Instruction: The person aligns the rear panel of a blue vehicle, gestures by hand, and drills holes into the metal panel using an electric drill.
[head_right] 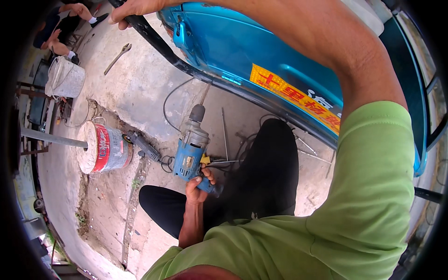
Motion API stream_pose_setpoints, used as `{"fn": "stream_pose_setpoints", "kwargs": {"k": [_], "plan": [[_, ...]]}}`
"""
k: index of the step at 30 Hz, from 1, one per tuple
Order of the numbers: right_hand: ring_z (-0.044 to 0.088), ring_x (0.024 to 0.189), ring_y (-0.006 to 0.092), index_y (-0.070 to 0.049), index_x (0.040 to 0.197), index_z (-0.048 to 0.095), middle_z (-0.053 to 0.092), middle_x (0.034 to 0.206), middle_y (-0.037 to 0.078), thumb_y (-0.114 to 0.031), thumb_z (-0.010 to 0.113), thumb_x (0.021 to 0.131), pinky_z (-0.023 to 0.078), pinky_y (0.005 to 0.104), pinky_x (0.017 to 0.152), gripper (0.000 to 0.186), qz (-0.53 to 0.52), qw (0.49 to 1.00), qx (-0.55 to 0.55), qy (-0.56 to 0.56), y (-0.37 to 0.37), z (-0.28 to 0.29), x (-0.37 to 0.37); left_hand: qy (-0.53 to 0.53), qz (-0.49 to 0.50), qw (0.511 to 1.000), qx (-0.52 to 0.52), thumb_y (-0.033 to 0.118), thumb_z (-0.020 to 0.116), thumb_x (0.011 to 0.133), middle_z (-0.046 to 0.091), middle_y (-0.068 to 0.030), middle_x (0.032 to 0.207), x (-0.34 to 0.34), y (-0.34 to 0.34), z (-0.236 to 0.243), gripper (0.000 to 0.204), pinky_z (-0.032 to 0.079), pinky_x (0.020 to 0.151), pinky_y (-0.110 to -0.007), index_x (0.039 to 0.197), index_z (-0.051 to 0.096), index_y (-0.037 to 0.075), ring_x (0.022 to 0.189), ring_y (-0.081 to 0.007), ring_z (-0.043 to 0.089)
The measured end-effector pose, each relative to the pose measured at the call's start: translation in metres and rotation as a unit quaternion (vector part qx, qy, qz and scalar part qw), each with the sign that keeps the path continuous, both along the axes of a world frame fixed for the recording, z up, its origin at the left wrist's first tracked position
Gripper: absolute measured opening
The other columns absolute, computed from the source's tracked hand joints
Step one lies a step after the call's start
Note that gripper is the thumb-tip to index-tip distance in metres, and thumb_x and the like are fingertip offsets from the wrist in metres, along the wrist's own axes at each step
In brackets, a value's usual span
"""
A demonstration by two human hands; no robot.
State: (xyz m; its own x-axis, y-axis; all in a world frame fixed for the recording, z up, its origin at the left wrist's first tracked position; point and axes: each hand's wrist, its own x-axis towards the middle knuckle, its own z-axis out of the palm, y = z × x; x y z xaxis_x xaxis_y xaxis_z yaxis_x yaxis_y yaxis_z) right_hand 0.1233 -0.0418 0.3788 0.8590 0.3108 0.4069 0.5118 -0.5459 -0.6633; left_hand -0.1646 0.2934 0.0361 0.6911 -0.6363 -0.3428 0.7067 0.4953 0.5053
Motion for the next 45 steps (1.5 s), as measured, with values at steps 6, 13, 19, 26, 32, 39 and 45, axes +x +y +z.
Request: {"fn": "stream_pose_setpoints", "kwargs": {"k": [6,13,19,26,32,39,45], "plan": [[0.075,0.079,0.0222,-0.002,0.085,0.080,0.078,0.083,0.012,-0.034,0.068,0.087,0.057,0.0350,0.074,0.034,0.006,0.999,-0.017,-0.031,-0.001,0.000,0.003,0.031,0.003,0.998,0.059,0.020,0.073,0.080,0.063,-0.0129,0.102,-0.024,0.037,0.003,0.060,0.056,0.081,-0.043,0.132,0.052,0.000,0.092,-0.0293,0.064],[0.074,0.079,0.0240,0.000,0.084,0.079,0.077,0.082,0.014,-0.033,0.071,0.084,0.057,0.0360,0.076,0.033,-0.052,0.999,0.004,0.003,0.007,0.005,-0.012,0.063,0.063,0.992,0.088,0.019,0.072,0.082,0.064,-0.0155,0.109,-0.035,0.060,-0.003,0.062,0.057,0.086,-0.045,0.136,0.050,-0.002,0.102,-0.0322,0.066],[0.073,0.088,0.0337,-0.002,0.094,0.077,0.075,0.090,0.021,-0.041,0.069,0.082,0.056,0.0417,0.083,0.041,-0.145,0.986,-0.064,-0.052,0.008,0.006,-0.023,0.085,0.070,0.990,0.092,0.017,0.069,0.085,0.066,-0.0163,0.112,-0.033,0.058,-0.020,0.057,0.056,0.086,-0.045,0.136,0.052,-0.002,0.103,-0.0314,0.065],[0.066,0.116,0.0447,-0.002,0.114,0.077,0.070,0.121,0.030,-0.073,0.065,0.078,0.051,0.0462,0.101,0.080,-0.206,0.942,-0.264,0.002,0.004,0.024,-0.017,0.105,0.058,0.989,0.088,0.016,0.070,0.084,0.066,-0.0164,0.112,-0.028,0.045,-0.025,0.056,0.056,0.085,-0.044,0.135,0.053,0.000,0.102,-0.0311,0.065],[0.066,0.117,0.0435,0.000,0.121,0.074,0.070,0.121,0.030,-0.069,0.069,0.077,0.052,0.0457,0.103,0.082,-0.248,0.929,-0.272,0.049,0.016,0.020,-0.039,0.098,0.057,0.990,0.087,0.018,0.072,0.084,0.068,-0.0141,0.110,-0.028,0.037,-0.017,0.055,0.057,0.082,-0.042,0.134,0.056,0.000,0.101,-0.0298,0.067],[0.072,0.106,0.0381,0.001,0.116,0.075,0.073,0.113,0.027,-0.063,0.077,0.072,0.057,0.0429,0.092,0.078,-0.311,0.914,-0.248,0.079,0.034,0.023,-0.041,0.067,0.066,0.993,0.070,0.018,0.068,0.087,0.069,-0.0140,0.110,-0.027,0.032,-0.016,0.052,0.057,0.082,-0.041,0.134,0.057,-0.001,0.099,-0.0284,0.068],[0.070,0.111,0.0385,0.005,0.122,0.070,0.074,0.114,0.023,-0.067,0.079,0.071,0.055,0.0434,0.097,0.089,-0.245,0.949,-0.197,0.015,0.021,0.005,-0.028,0.077,0.087,0.991,0.063,0.014,0.064,0.091,0.070,-0.0145,0.111,-0.023,0.026,-0.020,0.047,0.057,0.082,-0.040,0.134,0.057,-0.001,0.099,-0.0278,0.070]]}}
